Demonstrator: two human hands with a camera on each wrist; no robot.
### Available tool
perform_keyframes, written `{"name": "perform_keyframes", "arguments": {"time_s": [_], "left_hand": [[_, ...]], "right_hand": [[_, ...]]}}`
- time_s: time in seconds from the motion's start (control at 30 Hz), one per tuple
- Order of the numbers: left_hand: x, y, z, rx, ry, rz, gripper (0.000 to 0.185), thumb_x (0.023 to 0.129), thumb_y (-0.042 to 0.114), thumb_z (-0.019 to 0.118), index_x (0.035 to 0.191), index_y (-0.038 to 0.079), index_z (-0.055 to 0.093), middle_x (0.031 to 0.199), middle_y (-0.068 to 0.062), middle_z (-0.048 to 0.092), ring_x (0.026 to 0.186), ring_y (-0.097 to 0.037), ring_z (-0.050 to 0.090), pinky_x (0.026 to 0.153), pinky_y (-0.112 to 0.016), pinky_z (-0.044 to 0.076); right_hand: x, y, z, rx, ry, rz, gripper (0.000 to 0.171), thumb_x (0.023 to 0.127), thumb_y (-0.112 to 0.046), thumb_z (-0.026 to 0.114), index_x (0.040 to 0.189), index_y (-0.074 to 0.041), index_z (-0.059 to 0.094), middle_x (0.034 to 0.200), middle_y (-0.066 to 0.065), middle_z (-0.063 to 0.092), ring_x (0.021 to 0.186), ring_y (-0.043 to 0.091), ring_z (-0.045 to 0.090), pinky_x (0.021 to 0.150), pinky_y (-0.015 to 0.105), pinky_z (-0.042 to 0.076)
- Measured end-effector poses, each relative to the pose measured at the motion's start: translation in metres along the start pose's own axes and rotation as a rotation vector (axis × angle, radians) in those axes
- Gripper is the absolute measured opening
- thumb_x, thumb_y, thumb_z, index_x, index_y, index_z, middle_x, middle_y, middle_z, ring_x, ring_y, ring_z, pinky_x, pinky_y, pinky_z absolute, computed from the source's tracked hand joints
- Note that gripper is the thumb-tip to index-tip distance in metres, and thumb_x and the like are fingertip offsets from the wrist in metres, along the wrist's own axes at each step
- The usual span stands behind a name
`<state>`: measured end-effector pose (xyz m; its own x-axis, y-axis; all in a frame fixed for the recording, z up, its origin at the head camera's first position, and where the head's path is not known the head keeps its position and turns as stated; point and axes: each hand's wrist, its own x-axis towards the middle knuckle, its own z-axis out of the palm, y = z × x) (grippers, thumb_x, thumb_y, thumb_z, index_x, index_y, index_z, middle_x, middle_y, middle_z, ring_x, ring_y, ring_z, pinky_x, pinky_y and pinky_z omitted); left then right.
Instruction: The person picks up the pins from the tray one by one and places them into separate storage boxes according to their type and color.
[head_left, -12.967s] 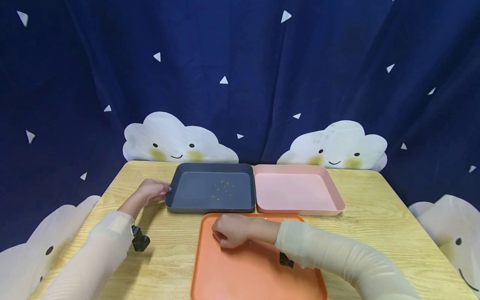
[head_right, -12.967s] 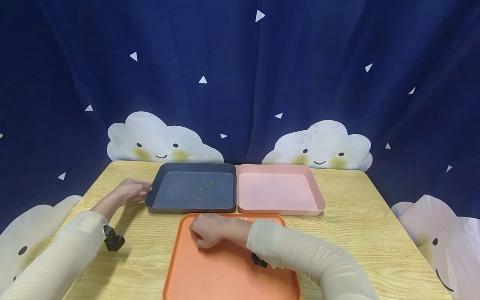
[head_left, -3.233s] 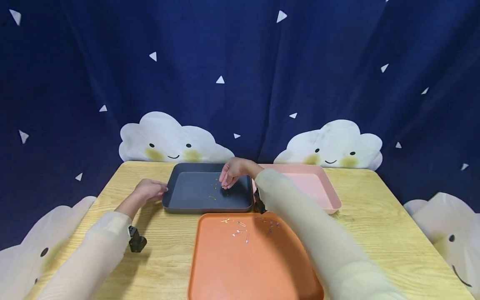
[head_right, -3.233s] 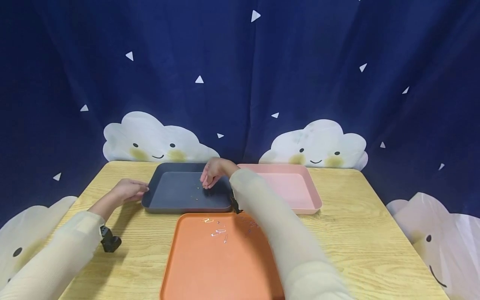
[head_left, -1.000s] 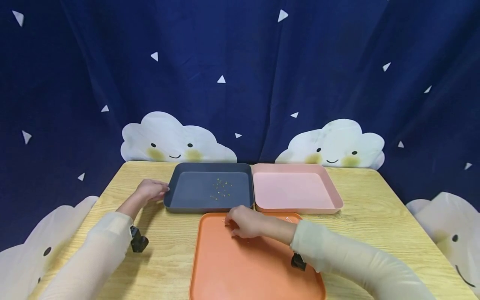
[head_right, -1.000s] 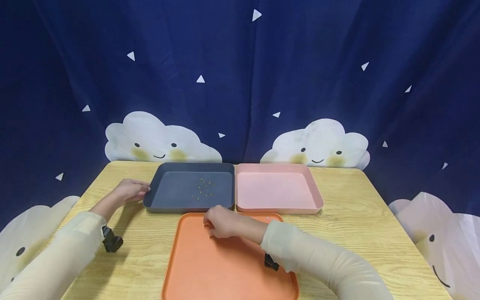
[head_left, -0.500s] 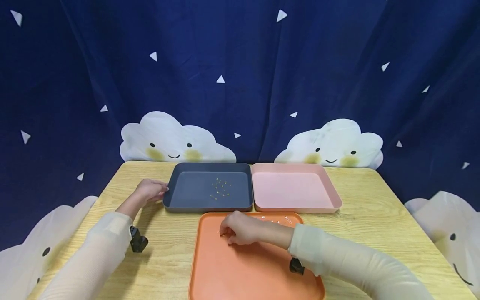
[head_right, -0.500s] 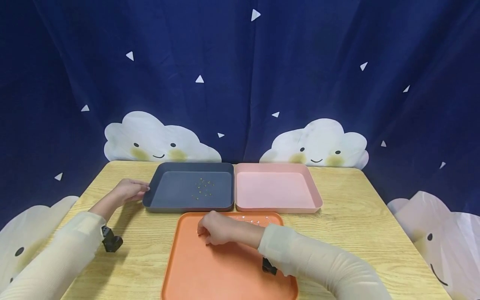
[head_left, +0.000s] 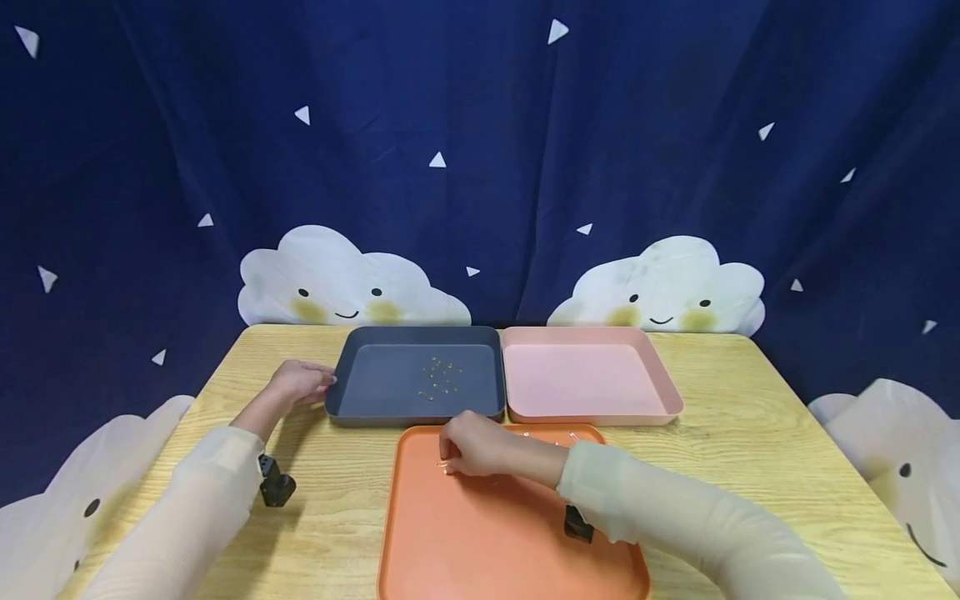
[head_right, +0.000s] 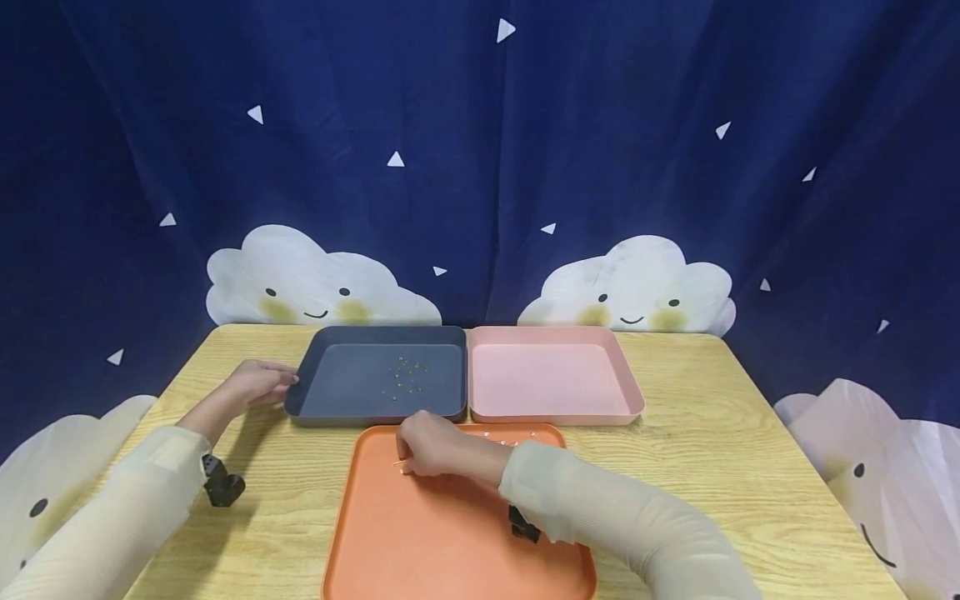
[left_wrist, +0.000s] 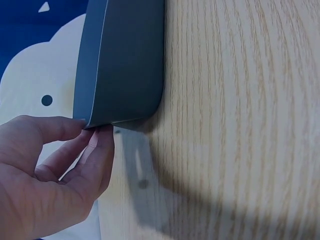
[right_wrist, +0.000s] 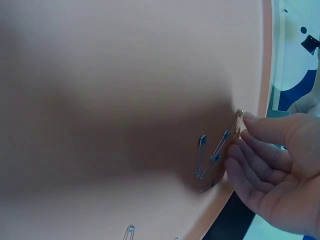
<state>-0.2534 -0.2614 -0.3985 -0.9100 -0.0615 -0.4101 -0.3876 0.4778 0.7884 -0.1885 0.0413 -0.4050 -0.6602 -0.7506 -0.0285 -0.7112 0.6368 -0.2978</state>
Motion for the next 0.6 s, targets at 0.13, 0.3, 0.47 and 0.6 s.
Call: {"name": "perform_keyframes", "arguments": {"time_s": [0.13,0.3,0.47,0.6], "left_hand": [[0.001,0.0,0.0,0.007,-0.001,-0.003,0.045,0.096,0.008,0.049,0.136,-0.011,0.046,0.142,-0.032,0.044,0.089,-0.008,0.065,0.089,-0.028,0.059],[0.0,0.0,0.001,0.006,-0.004,-0.001,0.045,0.095,0.008,0.049,0.136,-0.011,0.046,0.142,-0.032,0.044,0.088,-0.007,0.065,0.088,-0.027,0.059],[0.0,0.0,0.0,0.004,-0.006,-0.006,0.044,0.096,0.008,0.048,0.136,-0.011,0.046,0.142,-0.032,0.044,0.086,-0.005,0.064,0.087,-0.026,0.059],[-0.001,0.001,0.0,0.001,-0.01,-0.006,0.045,0.095,0.008,0.049,0.136,-0.012,0.045,0.142,-0.032,0.044,0.084,-0.005,0.064,0.086,-0.027,0.059]], "right_hand": [[0.006,-0.002,0.002,-0.049,0.003,0.042,0.015,0.077,-0.022,0.081,0.07,-0.015,0.069,0.066,-0.006,0.068,0.063,0.002,0.055,0.056,0.008,0.042],[0.014,-0.008,0.003,-0.088,-0.046,0.132,0.017,0.076,-0.019,0.081,0.065,-0.018,0.067,0.064,-0.01,0.065,0.063,0.002,0.054,0.056,0.01,0.043],[0.016,-0.015,0.003,-0.157,-0.122,0.181,0.02,0.079,-0.014,0.076,0.063,-0.02,0.065,0.064,-0.011,0.062,0.064,0.003,0.055,0.054,0.013,0.045],[0.015,-0.018,0.006,-0.247,-0.172,0.128,0.023,0.083,-0.014,0.067,0.063,-0.02,0.06,0.062,-0.011,0.056,0.064,0.004,0.053,0.052,0.013,0.043]]}}
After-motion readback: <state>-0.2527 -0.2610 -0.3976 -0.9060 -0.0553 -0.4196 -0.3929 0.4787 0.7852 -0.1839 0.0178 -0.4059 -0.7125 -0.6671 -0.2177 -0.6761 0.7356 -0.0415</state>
